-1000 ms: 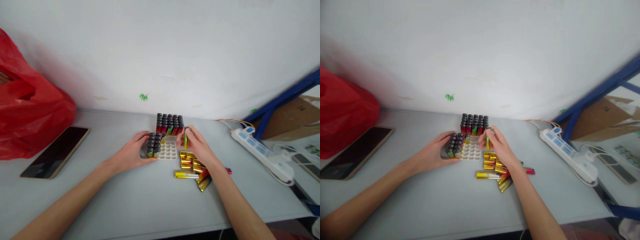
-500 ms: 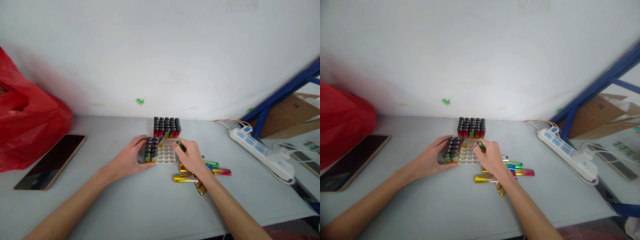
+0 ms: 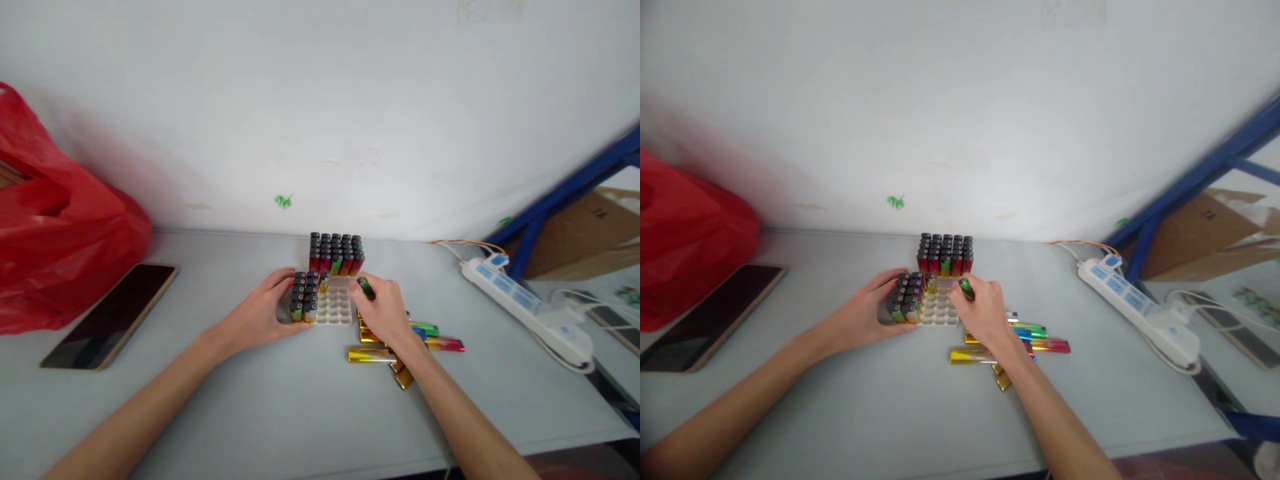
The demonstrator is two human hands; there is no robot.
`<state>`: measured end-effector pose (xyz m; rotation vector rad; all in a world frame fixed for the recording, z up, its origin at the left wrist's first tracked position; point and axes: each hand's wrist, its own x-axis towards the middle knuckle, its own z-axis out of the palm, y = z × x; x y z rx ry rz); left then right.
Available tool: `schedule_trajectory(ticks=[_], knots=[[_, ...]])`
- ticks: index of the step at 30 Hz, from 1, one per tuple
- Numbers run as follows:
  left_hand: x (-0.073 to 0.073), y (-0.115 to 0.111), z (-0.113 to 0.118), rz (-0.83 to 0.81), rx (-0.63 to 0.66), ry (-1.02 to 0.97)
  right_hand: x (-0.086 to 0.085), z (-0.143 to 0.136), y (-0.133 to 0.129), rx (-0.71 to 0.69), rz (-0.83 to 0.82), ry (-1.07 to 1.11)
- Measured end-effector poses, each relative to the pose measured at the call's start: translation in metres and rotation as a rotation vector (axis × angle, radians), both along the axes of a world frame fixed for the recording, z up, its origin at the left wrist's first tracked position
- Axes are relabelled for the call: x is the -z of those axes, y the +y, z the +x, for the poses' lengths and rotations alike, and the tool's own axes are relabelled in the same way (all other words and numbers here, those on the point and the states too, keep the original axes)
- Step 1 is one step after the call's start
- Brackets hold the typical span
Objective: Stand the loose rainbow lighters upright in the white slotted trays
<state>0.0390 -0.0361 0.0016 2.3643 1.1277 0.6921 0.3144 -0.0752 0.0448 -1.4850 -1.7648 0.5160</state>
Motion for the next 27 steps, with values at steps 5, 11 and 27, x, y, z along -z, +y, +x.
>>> schedule_trajectory(ticks=[5, 11, 27], knots=[[0.001, 0.003, -0.001, 0.005, 0.001, -0.018, 0.004, 0.000, 0.000, -0.001, -0.006, -0.009], [-0.001, 0.004, -0.001, -0.004, 0.007, -0.001, 0.003, 0.006, -0.002, -0.147, -0.014, -0.041], [-0.004, 0.003, 0.000, -0.019, 0.012, -0.019, 0.021, 0.004, 0.002, -0.284, 0.085, -0.222]])
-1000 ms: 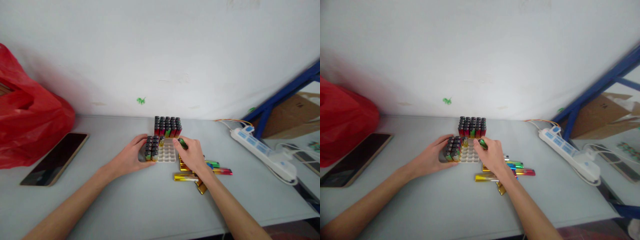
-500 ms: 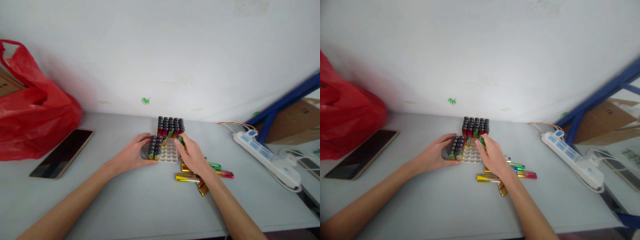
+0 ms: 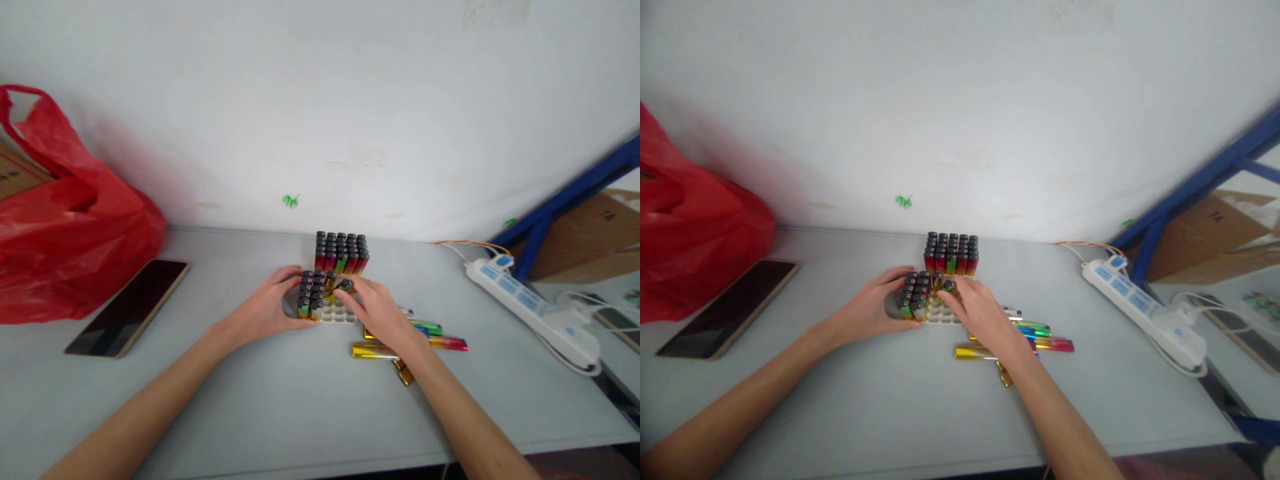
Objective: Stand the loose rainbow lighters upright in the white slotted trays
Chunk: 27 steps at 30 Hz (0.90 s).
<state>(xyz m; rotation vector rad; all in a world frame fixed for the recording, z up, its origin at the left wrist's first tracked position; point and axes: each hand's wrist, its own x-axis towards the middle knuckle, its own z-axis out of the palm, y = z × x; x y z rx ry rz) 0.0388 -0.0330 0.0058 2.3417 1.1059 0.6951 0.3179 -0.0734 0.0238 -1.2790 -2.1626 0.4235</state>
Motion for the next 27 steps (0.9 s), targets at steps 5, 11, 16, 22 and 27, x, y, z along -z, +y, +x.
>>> schedule_trajectory(ticks=[5, 11, 16, 22, 27], knots=[[0.001, 0.000, 0.000, -0.013, 0.004, 0.007, 0.004, -0.004, 0.006, -0.038, 0.063, -0.108], [-0.002, -0.001, 0.001, -0.003, 0.011, 0.038, -0.001, -0.020, 0.005, 0.177, 0.151, -0.386], [-0.002, -0.001, 0.001, 0.002, 0.003, 0.030, -0.012, 0.007, 0.011, 0.036, 0.031, -0.197], [0.002, 0.001, 0.001, -0.005, -0.009, 0.005, -0.036, 0.087, -0.003, 0.218, 0.007, 0.016], [0.001, 0.000, 0.001, -0.014, 0.008, -0.006, -0.023, 0.125, -0.037, 0.183, -0.102, -0.091]])
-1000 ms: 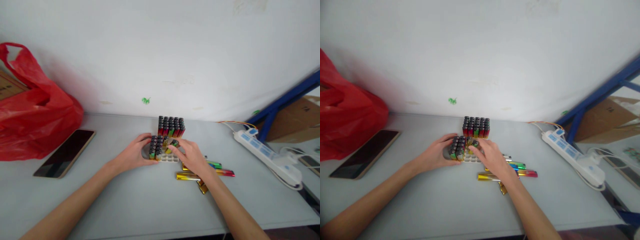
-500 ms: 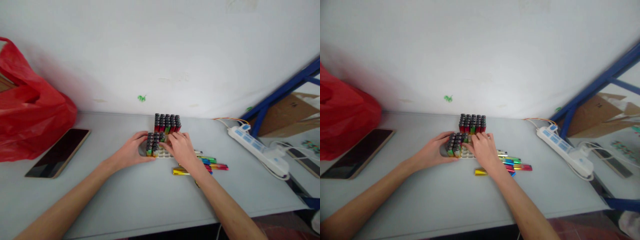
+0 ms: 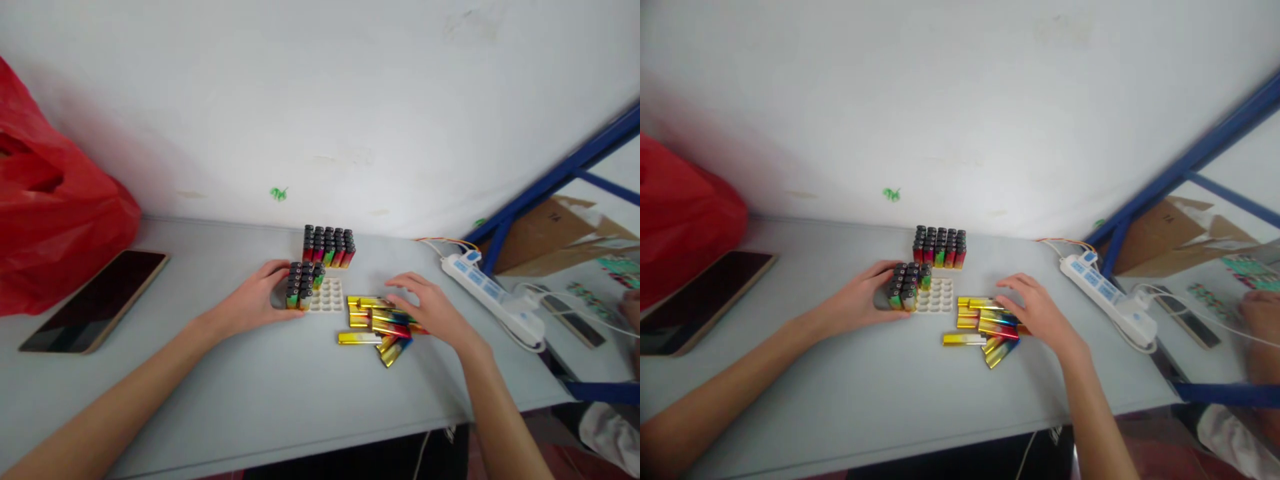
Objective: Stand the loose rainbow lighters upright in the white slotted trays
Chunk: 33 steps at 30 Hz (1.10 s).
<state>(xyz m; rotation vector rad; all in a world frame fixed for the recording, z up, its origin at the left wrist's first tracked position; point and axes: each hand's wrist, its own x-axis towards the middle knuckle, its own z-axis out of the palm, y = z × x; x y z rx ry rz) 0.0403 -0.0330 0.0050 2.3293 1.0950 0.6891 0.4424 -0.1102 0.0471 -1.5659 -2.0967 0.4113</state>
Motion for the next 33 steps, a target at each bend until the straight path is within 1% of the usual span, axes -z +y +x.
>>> schedule_trajectory(ticks=[3, 6, 9, 12, 14, 16, 17, 19, 20, 22, 24, 26, 29, 33], knots=[[-0.002, -0.002, 0.000, -0.010, -0.004, 0.032, 0.013, 0.003, -0.006, -0.054, -0.072, 0.018], [-0.001, -0.001, 0.000, -0.012, -0.019, 0.031, 0.019, -0.001, -0.001, -0.102, -0.109, 0.069], [0.000, 0.000, 0.000, -0.009, -0.013, 0.029, 0.019, -0.005, 0.006, -0.056, -0.080, 0.159], [0.002, 0.001, 0.000, 0.007, -0.011, 0.030, 0.016, -0.009, 0.013, 0.064, -0.026, 0.368], [0.003, 0.002, -0.001, 0.009, -0.016, 0.025, 0.009, -0.018, 0.020, 0.155, -0.005, 0.579], [0.004, 0.002, -0.002, 0.004, -0.016, 0.027, 0.000, -0.033, 0.028, 0.211, -0.004, 0.800], [0.004, 0.002, -0.002, 0.000, -0.013, 0.032, -0.005, -0.042, 0.034, 0.200, -0.026, 0.891], [0.004, 0.002, -0.002, -0.004, -0.006, 0.044, -0.013, -0.064, 0.045, 0.131, -0.102, 0.971], [0.004, 0.002, -0.003, -0.004, -0.002, 0.047, -0.015, -0.075, 0.050, 0.088, -0.147, 0.969], [0.004, 0.002, -0.003, -0.005, 0.005, 0.049, -0.014, -0.096, 0.058, 0.017, -0.216, 0.897], [0.004, 0.001, -0.003, -0.004, 0.008, 0.046, -0.008, -0.114, 0.061, -0.003, -0.184, 0.769], [0.004, 0.001, -0.003, -0.005, 0.004, 0.036, 0.002, -0.125, 0.058, 0.027, -0.098, 0.625], [0.004, -0.001, -0.004, -0.004, 0.001, 0.026, 0.012, -0.133, 0.047, 0.092, -0.043, 0.474], [0.002, -0.002, -0.003, -0.008, 0.003, 0.035, 0.012, -0.131, 0.038, 0.130, -0.046, 0.428]])
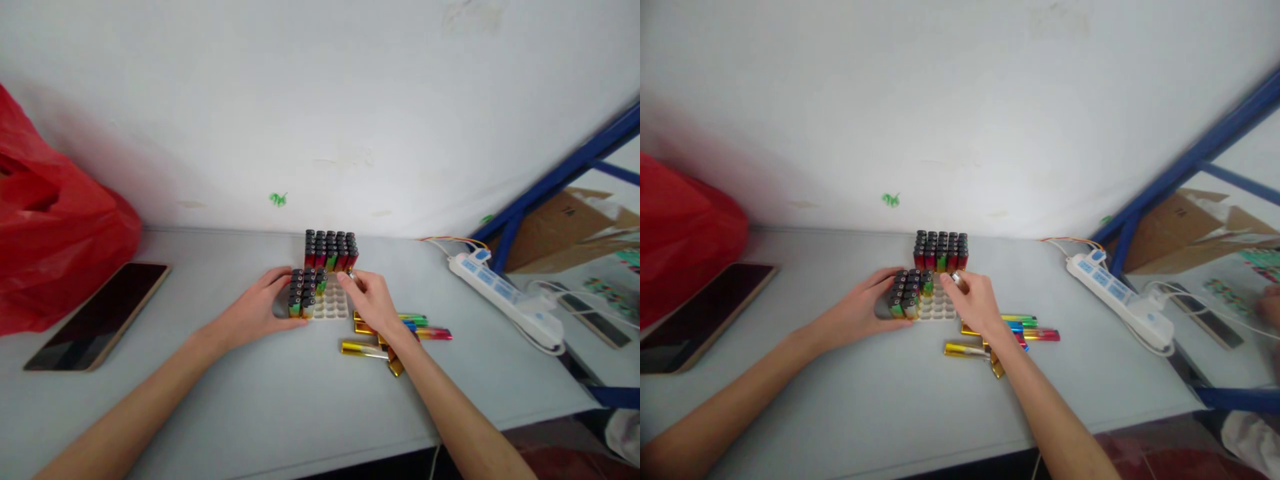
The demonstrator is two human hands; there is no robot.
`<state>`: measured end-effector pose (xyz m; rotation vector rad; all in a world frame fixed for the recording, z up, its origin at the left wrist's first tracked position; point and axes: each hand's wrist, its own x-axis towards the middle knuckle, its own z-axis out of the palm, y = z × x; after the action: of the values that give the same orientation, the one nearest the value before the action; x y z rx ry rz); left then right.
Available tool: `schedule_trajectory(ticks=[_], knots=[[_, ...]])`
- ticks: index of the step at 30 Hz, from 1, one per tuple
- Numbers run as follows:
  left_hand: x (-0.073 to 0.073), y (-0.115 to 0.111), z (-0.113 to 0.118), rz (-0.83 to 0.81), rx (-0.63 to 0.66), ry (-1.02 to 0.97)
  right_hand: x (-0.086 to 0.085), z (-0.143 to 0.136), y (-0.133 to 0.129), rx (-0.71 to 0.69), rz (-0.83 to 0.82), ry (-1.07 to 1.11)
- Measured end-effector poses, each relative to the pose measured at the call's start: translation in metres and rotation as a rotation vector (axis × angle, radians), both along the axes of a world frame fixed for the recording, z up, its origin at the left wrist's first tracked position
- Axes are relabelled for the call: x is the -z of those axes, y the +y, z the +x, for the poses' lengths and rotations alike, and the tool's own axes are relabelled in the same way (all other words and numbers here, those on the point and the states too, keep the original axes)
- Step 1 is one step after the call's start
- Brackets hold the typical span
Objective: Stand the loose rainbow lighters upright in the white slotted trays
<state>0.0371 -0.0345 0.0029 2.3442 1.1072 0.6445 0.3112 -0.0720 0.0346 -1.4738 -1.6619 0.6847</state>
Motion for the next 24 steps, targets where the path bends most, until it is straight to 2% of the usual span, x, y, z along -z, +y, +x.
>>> schedule_trajectory(ticks=[14, 24], knots=[[0.0034, 0.0022, -0.0027, 0.000, -0.009, 0.013, -0.0078, -0.0017, -0.0065, 0.088, 0.110, -0.038], [0.0037, 0.0031, -0.0027, 0.039, -0.010, 0.037, -0.0027, -0.0052, -0.0099, 0.076, 0.058, -0.032]])
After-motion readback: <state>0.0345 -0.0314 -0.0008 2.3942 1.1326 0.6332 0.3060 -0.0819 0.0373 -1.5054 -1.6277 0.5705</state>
